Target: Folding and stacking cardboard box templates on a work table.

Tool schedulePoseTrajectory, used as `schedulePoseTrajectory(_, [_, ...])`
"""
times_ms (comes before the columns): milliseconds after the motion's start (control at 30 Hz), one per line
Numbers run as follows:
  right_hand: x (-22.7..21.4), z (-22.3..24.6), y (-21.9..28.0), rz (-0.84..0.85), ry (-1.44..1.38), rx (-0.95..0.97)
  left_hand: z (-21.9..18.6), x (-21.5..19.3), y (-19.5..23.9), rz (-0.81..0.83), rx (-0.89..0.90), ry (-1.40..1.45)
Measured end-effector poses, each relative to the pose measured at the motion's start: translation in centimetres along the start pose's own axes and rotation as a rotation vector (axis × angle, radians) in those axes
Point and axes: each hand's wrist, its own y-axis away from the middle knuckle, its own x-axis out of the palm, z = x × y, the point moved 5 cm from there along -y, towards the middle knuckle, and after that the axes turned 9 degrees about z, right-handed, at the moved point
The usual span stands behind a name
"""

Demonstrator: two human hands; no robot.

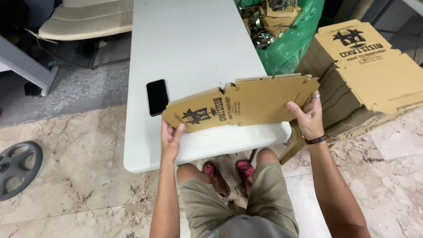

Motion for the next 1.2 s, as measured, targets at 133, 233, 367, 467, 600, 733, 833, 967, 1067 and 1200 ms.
schedulePoseTrajectory(133, [1.2,0.5,-1.3,0.008,-0.004,0.007,-0.6,1.2,-1.4,0.02,-0.071,0.0])
schedulePoseTrajectory(233, [2.0,1.5,-1.7,-0.007,0.043,-0.051,-2.4,2.0,-1.7,0.014,-0.065,-0.051])
schedulePoseTrajectory(367, [3.8,3.3,-0.2,-0.102,0.157,0.142,-3.7,3.1,-0.6,-0.13,-0.309,-0.163])
schedulePoseTrajectory(467, [3.9,3.1,0.5,-0.146,0.159,0.209,-3.2,3.4,-0.3,-0.178,-0.289,-0.177])
schedulePoseTrajectory(600, [3.3,1.5,1.3,-0.108,0.104,0.092,-2.2,3.6,0.0,-0.21,-0.101,-0.176])
schedulePoseTrajectory(733, [3.3,1.4,1.1,-0.057,0.125,0.047,-2.2,1.8,-0.3,-0.243,-0.012,-0.323])
schedulePoseTrajectory(833, [4.0,2.8,0.6,-0.035,0.159,-0.018,-2.6,1.4,-0.8,-0.205,-0.1,-0.316])
schedulePoseTrajectory(967, [3.9,2.6,1.1,-0.074,0.19,0.01,-2.2,0.5,-0.6,-0.14,-0.163,-0.199])
schedulePoseTrajectory(1067, [3.5,2.4,1.2,-0.133,0.207,0.009,-2.4,1.3,-0.9,-0.071,-0.08,-0.165])
schedulePoseTrajectory(1200, [1.3,-0.7,2.7,-0.256,0.288,0.236,-3.5,2.0,-0.5,-0.057,-0.195,-0.27])
